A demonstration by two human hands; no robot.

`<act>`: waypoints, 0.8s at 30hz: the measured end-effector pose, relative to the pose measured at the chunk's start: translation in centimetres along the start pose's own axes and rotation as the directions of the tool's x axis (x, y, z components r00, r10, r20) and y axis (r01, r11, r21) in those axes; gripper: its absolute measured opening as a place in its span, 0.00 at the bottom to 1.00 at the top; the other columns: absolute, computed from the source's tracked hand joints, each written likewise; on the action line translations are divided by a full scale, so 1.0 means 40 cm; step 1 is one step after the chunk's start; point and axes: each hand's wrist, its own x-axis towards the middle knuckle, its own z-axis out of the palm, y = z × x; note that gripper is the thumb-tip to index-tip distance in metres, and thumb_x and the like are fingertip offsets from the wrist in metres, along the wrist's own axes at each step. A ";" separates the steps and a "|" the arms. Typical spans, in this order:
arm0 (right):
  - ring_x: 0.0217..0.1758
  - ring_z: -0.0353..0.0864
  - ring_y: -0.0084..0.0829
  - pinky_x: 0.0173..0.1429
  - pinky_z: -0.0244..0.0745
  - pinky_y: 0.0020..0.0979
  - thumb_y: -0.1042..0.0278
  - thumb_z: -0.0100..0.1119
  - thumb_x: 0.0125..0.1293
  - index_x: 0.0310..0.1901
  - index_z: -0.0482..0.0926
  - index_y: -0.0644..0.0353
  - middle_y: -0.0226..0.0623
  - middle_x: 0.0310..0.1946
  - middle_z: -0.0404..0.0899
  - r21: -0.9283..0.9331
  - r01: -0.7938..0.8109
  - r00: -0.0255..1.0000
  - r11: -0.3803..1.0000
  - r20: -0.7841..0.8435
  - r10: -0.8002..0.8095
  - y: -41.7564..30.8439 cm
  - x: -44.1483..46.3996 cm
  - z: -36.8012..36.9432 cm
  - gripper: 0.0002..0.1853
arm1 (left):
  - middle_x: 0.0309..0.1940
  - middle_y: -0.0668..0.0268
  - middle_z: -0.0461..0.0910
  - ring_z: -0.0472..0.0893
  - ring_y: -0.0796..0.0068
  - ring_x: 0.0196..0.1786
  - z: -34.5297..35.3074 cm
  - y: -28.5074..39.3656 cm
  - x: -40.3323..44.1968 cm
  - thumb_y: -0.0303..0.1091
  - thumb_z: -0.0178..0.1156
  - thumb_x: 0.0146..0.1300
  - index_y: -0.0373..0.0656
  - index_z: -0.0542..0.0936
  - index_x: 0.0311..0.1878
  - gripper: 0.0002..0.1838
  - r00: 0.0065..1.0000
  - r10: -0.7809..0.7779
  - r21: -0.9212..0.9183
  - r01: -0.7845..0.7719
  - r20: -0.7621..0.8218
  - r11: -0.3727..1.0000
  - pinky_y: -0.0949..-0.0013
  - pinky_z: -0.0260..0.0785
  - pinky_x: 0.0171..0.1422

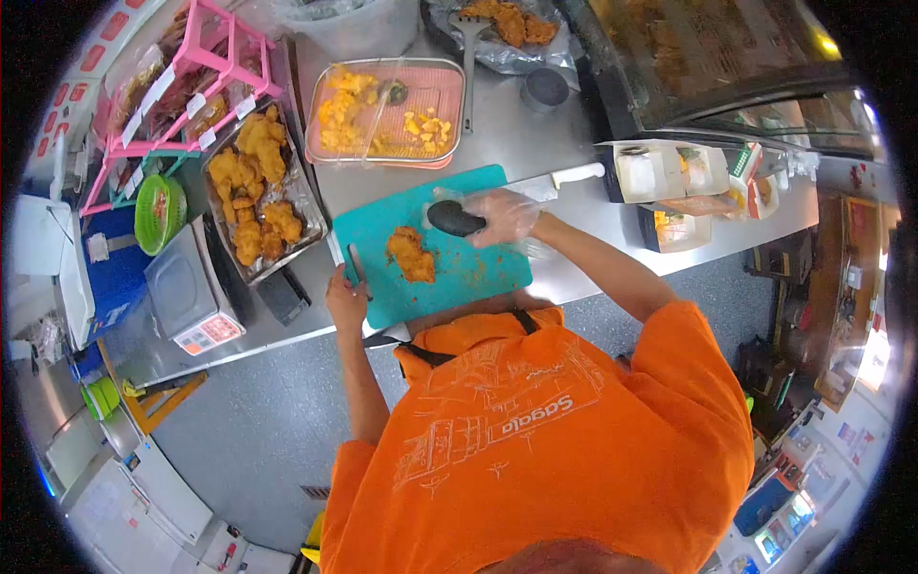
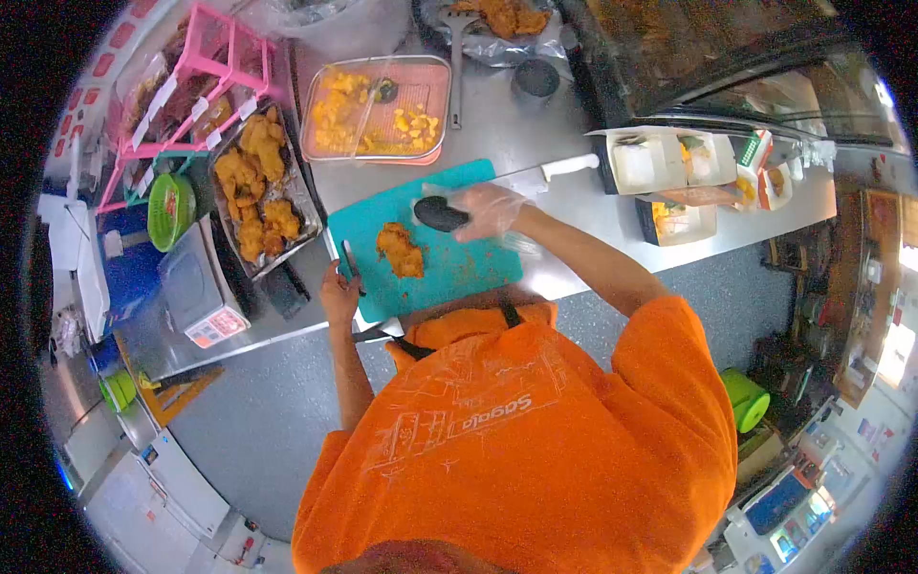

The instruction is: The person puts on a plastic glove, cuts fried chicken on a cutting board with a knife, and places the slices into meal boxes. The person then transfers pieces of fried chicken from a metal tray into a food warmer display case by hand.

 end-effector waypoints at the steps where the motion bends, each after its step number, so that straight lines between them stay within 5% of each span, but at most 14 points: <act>1: 0.35 0.82 0.43 0.45 0.76 0.43 0.50 0.66 0.50 0.40 0.81 0.65 0.50 0.32 0.82 0.100 -0.069 0.997 0.993 0.036 0.066 -0.016 -0.018 -0.009 0.25 | 0.28 0.60 0.75 0.77 0.62 0.31 -0.001 0.009 -0.005 0.23 0.68 0.46 0.41 0.75 0.57 0.30 1.000 -0.010 -0.009 0.010 -0.009 1.000 0.60 0.71 0.37; 4: 0.37 0.82 0.36 0.47 0.75 0.38 0.49 0.66 0.51 0.46 0.81 0.66 0.47 0.35 0.83 0.254 -0.269 0.943 0.929 0.263 0.201 -0.038 -0.047 -0.063 0.28 | 0.28 0.61 0.75 0.77 0.64 0.30 -0.017 0.035 -0.004 0.22 0.68 0.46 0.42 0.76 0.57 0.30 0.998 -0.069 -0.051 0.069 -0.002 0.996 0.62 0.72 0.36; 7: 0.40 0.80 0.33 0.48 0.74 0.34 0.50 0.66 0.51 0.46 0.82 0.67 0.43 0.37 0.83 0.487 -0.177 0.974 0.855 -0.040 0.224 0.003 -0.095 -0.021 0.28 | 0.29 0.61 0.75 0.77 0.67 0.29 -0.020 0.040 0.004 0.22 0.69 0.46 0.42 0.76 0.57 0.30 0.997 -0.075 -0.068 0.075 -0.008 0.995 0.64 0.72 0.35; 8: 0.43 0.80 0.33 0.51 0.73 0.33 0.50 0.67 0.51 0.46 0.81 0.69 0.43 0.39 0.82 0.874 -0.108 0.908 0.474 -0.107 0.406 -0.012 -0.130 -0.014 0.29 | 0.29 0.61 0.75 0.77 0.67 0.29 -0.015 0.033 -0.003 0.22 0.69 0.46 0.42 0.76 0.58 0.31 0.997 -0.074 -0.066 0.073 -0.012 0.995 0.65 0.72 0.34; 11: 0.43 0.80 0.32 0.50 0.73 0.35 0.49 0.68 0.51 0.47 0.80 0.71 0.47 0.40 0.82 0.832 -0.130 0.763 0.540 -0.263 0.590 0.025 -0.096 -0.075 0.31 | 0.29 0.61 0.75 0.77 0.68 0.29 -0.022 0.052 -0.003 0.21 0.69 0.46 0.42 0.75 0.59 0.32 0.991 -0.133 -0.069 0.134 0.018 0.989 0.64 0.72 0.35; 13: 0.44 0.81 0.36 0.51 0.74 0.37 0.43 0.67 0.51 0.49 0.79 0.71 0.51 0.42 0.82 0.593 -0.432 0.680 0.679 -0.281 0.678 0.009 -0.058 -0.175 0.36 | 0.29 0.61 0.75 0.77 0.68 0.29 -0.017 0.046 -0.006 0.21 0.69 0.46 0.42 0.75 0.59 0.32 0.996 -0.094 -0.066 0.094 -0.001 0.993 0.65 0.72 0.35; 16: 0.57 0.79 0.45 0.60 0.72 0.38 0.31 0.63 0.51 0.58 0.75 0.68 0.55 0.54 0.78 0.353 -0.591 0.472 0.725 -0.578 0.666 0.136 0.027 -0.157 0.45 | 0.31 0.60 0.75 0.77 0.66 0.30 -0.023 0.048 -0.002 0.21 0.69 0.47 0.41 0.75 0.59 0.32 0.998 -0.068 -0.073 0.068 -0.009 0.995 0.65 0.72 0.35; 19: 0.56 0.80 0.45 0.60 0.73 0.39 0.29 0.60 0.53 0.60 0.75 0.63 0.50 0.50 0.81 0.225 -0.544 0.516 0.808 -0.670 0.534 0.242 0.069 -0.165 0.45 | 0.32 0.59 0.75 0.78 0.64 0.30 -0.015 0.039 -0.009 0.20 0.68 0.48 0.41 0.75 0.60 0.32 1.000 0.002 -0.059 -0.003 -0.026 0.998 0.64 0.72 0.36; 22: 0.61 0.76 0.51 0.64 0.70 0.42 0.35 0.62 0.52 0.61 0.75 0.59 0.58 0.55 0.77 0.244 -0.514 0.702 0.822 -0.430 0.567 0.255 0.050 -0.232 0.41 | 0.32 0.58 0.75 0.78 0.63 0.30 -0.009 0.036 -0.022 0.20 0.68 0.48 0.40 0.75 0.60 0.32 1.000 0.023 -0.060 -0.024 -0.020 0.998 0.62 0.72 0.36; 24: 0.60 0.77 0.51 0.64 0.70 0.42 0.38 0.60 0.54 0.62 0.74 0.56 0.55 0.55 0.78 0.210 -0.402 0.731 0.891 -0.513 0.450 0.326 -0.001 -0.207 0.39 | 0.30 0.58 0.75 0.78 0.63 0.30 -0.004 0.022 -0.025 0.21 0.68 0.48 0.40 0.75 0.60 0.31 1.000 -0.010 -0.058 0.009 -0.018 0.998 0.62 0.72 0.36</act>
